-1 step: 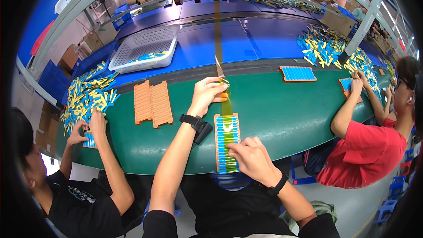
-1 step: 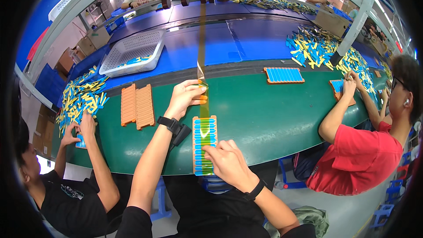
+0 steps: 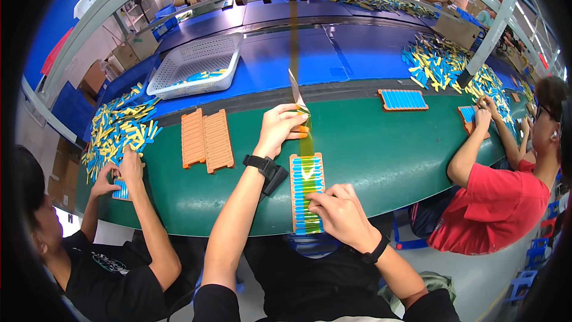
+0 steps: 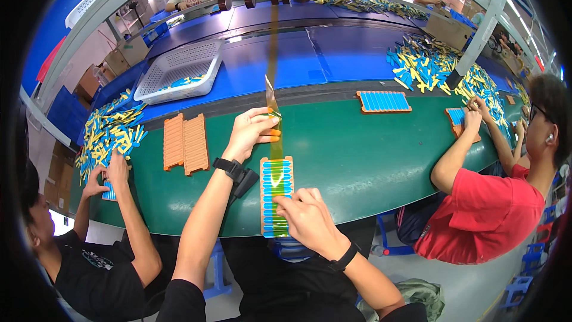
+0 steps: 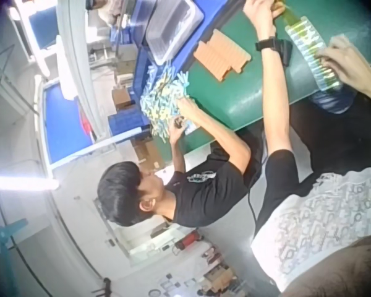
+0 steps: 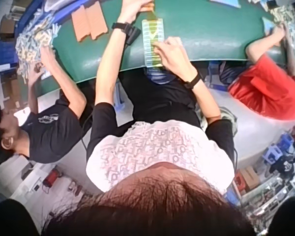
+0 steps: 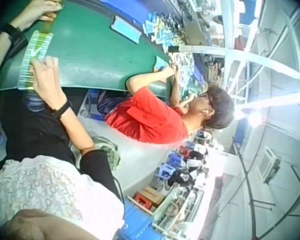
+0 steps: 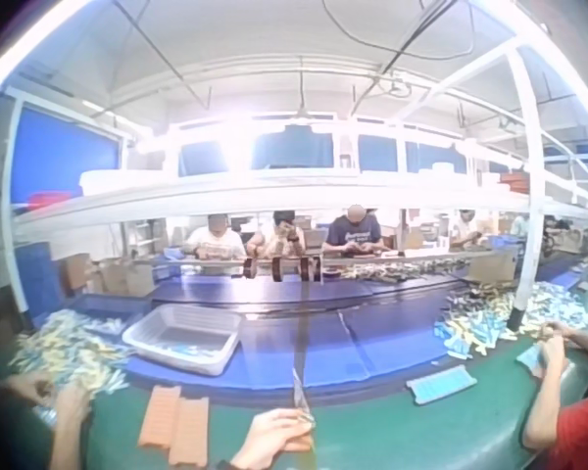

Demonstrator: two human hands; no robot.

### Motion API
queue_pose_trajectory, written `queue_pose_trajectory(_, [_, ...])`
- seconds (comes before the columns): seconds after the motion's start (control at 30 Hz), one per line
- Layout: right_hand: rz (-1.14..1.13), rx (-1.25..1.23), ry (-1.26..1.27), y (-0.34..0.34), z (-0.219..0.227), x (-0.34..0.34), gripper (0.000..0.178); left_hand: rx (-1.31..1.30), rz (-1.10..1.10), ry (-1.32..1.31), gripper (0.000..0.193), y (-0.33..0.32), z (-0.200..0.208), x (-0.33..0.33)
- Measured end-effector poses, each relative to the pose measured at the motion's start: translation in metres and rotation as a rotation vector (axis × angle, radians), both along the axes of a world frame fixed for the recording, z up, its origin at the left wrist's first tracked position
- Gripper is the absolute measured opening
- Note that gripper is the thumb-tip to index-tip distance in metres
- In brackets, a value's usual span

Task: Assembling small plastic parts into orange carrier trays and applying a long strip of adhesive tape.

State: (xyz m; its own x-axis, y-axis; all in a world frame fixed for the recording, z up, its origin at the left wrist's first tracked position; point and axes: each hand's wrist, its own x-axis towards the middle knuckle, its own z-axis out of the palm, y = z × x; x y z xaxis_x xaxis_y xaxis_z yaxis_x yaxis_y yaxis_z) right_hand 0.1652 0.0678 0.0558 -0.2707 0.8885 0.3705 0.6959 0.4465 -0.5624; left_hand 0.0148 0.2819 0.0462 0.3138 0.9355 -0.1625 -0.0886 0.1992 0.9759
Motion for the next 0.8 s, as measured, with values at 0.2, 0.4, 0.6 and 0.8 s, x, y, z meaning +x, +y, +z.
queue_pose_trajectory(0.2, [-0.02, 0.04, -0.06, 0.0, 0.003, -0.001, 0.027, 0.07, 0.022, -0.104, 0.045, 0.001, -0.003, -0.001])
queue_pose_trajectory(0.4, [0.041, 0.008, -0.009, 0.004, -0.006, 0.0, 0.025, 0.09, 0.016, -0.103, 0.044, 0.003, -0.004, -0.002])
queue_pose_trajectory(0.6, [0.045, 0.019, -0.026, 0.005, -0.002, -0.001, 0.025, 0.097, 0.034, -0.118, 0.043, 0.005, -0.004, -0.001])
queue_pose_trajectory(0.8, [0.056, 0.002, 0.025, 0.007, -0.005, 0.002, 0.026, 0.101, 0.032, -0.1, 0.045, 0.004, -0.005, -0.001])
